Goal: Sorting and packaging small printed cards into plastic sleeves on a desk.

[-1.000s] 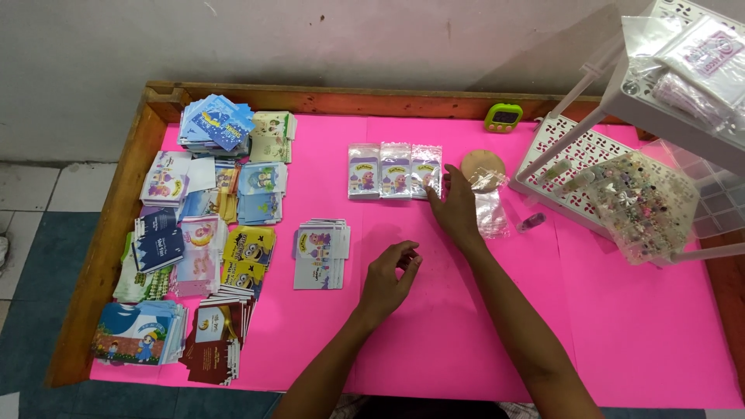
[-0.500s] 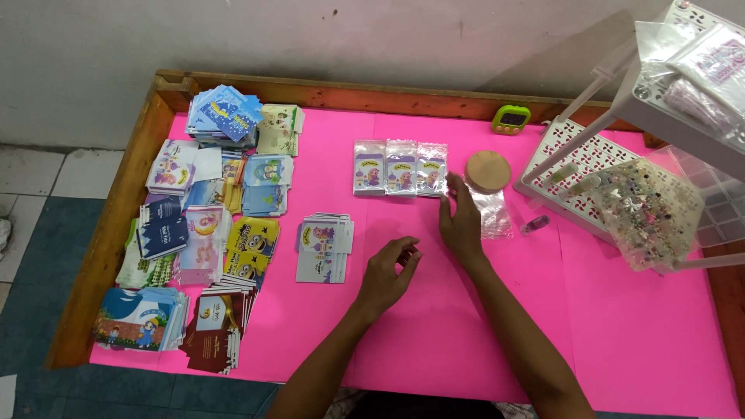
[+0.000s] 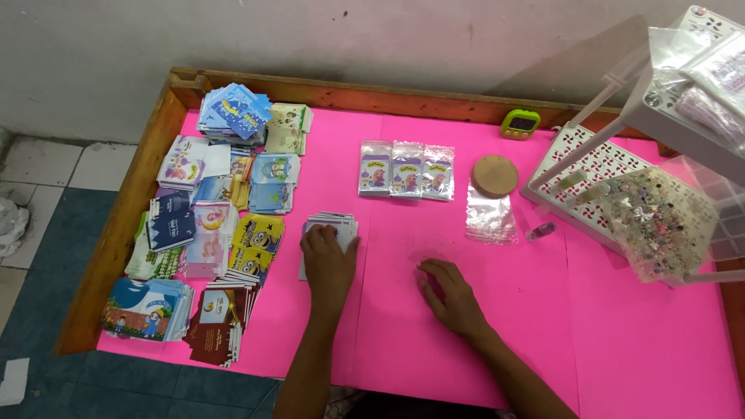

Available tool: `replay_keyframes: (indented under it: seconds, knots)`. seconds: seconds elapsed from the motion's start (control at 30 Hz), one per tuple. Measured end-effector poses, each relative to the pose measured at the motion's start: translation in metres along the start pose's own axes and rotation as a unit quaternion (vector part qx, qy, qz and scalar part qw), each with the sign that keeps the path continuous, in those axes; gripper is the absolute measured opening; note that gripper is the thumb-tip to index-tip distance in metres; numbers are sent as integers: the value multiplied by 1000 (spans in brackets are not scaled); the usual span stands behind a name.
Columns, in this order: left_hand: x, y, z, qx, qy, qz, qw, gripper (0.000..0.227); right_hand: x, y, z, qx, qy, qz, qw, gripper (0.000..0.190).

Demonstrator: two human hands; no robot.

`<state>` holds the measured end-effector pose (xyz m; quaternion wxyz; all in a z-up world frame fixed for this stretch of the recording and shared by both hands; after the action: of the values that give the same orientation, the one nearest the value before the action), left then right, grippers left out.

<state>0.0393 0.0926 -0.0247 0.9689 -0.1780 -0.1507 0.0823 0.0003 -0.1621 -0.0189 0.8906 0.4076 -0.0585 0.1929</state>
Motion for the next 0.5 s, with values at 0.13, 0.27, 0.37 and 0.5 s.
replay_keyframes:
  seconds: [0.13,0.27,0.37,0.5]
  knots:
    - [-4,-17,1,15,6,-12,1000,66,3,1,1,2,-4,-5,1000,27]
    - [-5,-26,-7,73,10,-39,997,46,2,2,1,-6,4,-10,1000,26]
    - [-3,-30,-5,80,-8,-63,995,32,5,6,4,0,5,-14,1000,24]
    - [-6,-7,-34,79,-26,-33,996,24,7,11,6,-1,8,-11,1000,20]
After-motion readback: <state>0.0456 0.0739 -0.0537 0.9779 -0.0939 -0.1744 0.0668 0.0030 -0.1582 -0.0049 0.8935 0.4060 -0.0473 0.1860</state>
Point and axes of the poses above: each hand's wrist, its own x-axis towards the middle knuckle, its own z-axis out of the back of the hand, y = z × x, the point moved 4 cm from there along x, towards the middle knuckle, and after that the axes turned 3 degrees about -z, right-handed, at the moved point
